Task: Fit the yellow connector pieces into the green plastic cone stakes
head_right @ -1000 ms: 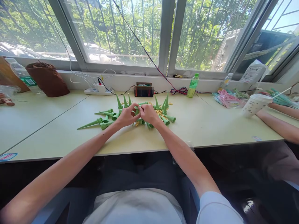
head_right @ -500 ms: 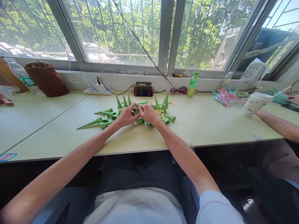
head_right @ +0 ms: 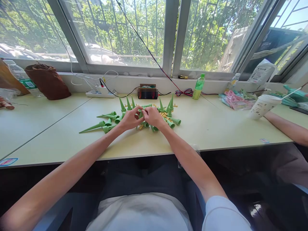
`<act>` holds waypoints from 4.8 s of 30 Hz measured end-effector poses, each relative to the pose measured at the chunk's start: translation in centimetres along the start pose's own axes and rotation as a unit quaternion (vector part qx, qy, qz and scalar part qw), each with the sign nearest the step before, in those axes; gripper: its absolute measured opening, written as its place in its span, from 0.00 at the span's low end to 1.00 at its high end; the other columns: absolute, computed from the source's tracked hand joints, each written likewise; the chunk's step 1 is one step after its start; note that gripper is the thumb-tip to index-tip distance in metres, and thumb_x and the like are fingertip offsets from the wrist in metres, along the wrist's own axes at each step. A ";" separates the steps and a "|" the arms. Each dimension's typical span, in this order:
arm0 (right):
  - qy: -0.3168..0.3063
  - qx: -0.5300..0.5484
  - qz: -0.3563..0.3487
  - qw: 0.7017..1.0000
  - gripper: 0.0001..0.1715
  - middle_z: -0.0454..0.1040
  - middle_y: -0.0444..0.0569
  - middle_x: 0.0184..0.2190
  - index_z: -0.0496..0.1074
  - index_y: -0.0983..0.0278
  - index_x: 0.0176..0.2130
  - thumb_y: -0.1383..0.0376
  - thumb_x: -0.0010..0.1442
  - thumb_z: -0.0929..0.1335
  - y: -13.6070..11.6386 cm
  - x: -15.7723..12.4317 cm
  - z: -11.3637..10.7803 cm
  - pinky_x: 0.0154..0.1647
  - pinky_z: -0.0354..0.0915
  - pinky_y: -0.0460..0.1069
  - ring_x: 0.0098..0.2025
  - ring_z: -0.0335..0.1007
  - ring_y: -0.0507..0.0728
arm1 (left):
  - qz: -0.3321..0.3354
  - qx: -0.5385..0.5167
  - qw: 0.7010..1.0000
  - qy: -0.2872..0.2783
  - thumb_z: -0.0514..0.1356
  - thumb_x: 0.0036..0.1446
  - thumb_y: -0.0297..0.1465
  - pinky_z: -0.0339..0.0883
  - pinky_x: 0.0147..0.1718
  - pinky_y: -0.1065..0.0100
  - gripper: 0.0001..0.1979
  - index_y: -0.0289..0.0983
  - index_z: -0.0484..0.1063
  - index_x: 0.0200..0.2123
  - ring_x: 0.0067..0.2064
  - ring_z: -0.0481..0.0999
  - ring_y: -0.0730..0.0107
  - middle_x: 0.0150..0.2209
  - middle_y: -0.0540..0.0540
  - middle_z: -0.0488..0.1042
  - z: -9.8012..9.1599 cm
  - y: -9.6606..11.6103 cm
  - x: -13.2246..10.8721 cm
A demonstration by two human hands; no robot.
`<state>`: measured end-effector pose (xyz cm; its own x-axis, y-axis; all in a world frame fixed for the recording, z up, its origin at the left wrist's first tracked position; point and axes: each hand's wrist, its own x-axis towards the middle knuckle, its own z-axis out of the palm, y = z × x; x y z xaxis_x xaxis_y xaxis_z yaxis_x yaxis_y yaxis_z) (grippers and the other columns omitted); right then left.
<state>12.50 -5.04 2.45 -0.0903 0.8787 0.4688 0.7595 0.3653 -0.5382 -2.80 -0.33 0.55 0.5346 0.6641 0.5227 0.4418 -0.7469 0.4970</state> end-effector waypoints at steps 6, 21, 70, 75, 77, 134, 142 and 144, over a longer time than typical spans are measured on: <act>0.004 -0.003 -0.005 1.000 0.21 0.69 0.47 0.17 0.64 0.63 0.20 0.66 0.65 0.62 0.0 0.0 -0.1 0.29 0.55 0.46 0.24 0.65 0.53 | 0.001 0.004 1.000 0.002 0.59 0.52 0.37 0.56 0.24 0.73 0.16 0.40 0.67 0.44 0.20 0.61 0.79 0.25 0.55 0.65 0.0 0.2 0.0; 0.001 0.014 -0.006 1.000 0.21 0.68 0.45 0.17 0.62 0.63 0.20 0.66 0.65 0.62 0.1 -0.1 0.0 0.27 0.53 0.46 0.23 0.63 0.51 | 0.007 0.000 1.000 0.019 0.60 0.49 0.34 0.56 0.25 0.72 0.14 0.40 0.67 0.42 0.21 0.59 0.78 0.21 0.57 0.62 -0.2 0.5 0.0; -0.016 -0.011 -0.019 1.000 0.20 0.69 0.47 0.18 0.66 0.65 0.23 0.66 0.65 0.61 0.0 -0.2 -0.5 0.28 0.54 0.46 0.24 0.63 0.52 | 0.019 0.031 0.999 0.020 0.60 0.50 0.36 0.57 0.26 0.72 0.14 0.39 0.68 0.41 0.24 0.61 0.75 0.21 0.56 0.63 -0.3 0.6 0.0; -0.011 -0.002 -0.014 1.000 0.21 0.69 0.46 0.18 0.64 0.64 0.21 0.67 0.65 0.61 -0.2 -0.2 -0.5 0.28 0.54 0.46 0.23 0.62 0.51 | 0.018 0.027 0.999 0.023 0.60 0.51 0.37 0.57 0.26 0.72 0.14 0.39 0.69 0.41 0.24 0.63 0.75 0.21 0.56 0.64 -0.3 0.7 0.0; -0.008 0.003 -0.012 1.000 0.21 0.68 0.45 0.17 0.63 0.64 0.21 0.67 0.65 0.61 -0.3 -0.2 -0.5 0.27 0.53 0.46 0.22 0.62 0.50 | 0.015 0.028 0.999 0.026 0.60 0.50 0.36 0.58 0.26 0.72 0.14 0.39 0.68 0.41 0.24 0.63 0.75 0.21 0.56 0.64 -0.3 0.8 0.0; -0.022 0.252 0.093 0.963 0.19 0.71 0.44 0.17 0.64 0.62 0.27 0.53 0.63 0.66 -0.4 -0.2 -0.5 0.17 0.62 0.44 0.18 0.68 0.51 | 0.006 -0.029 0.996 0.087 0.61 0.51 0.36 0.57 0.22 0.75 0.15 0.40 0.64 0.42 0.19 0.62 0.81 0.25 0.55 0.69 -0.3 1.6 -0.2; -0.023 0.251 0.093 0.963 0.18 0.70 0.43 0.17 0.65 0.62 0.26 0.56 0.63 0.66 -0.7 -0.3 -0.8 0.18 0.61 0.45 0.18 0.67 0.51 | 0.009 -0.030 0.996 0.089 0.61 0.52 0.36 0.57 0.22 0.75 0.14 0.40 0.64 0.41 0.20 0.62 0.80 0.25 0.55 0.68 -0.3 1.6 -0.2; -0.023 0.246 0.095 0.964 0.18 0.70 0.44 0.16 0.65 0.62 0.26 0.55 0.63 0.66 -0.8 -0.4 -0.9 0.18 0.62 0.45 0.18 0.67 0.52 | 0.008 -0.031 0.996 0.088 0.61 0.51 0.36 0.57 0.22 0.75 0.14 0.40 0.64 0.41 0.20 0.62 0.80 0.25 0.55 0.68 -0.3 1.6 -0.2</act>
<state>12.49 -5.95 3.31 -0.0177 0.9526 0.3038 0.3688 0.2886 -0.8836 -2.41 -1.65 1.46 0.4044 0.6512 0.6422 0.3858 -0.7581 0.5258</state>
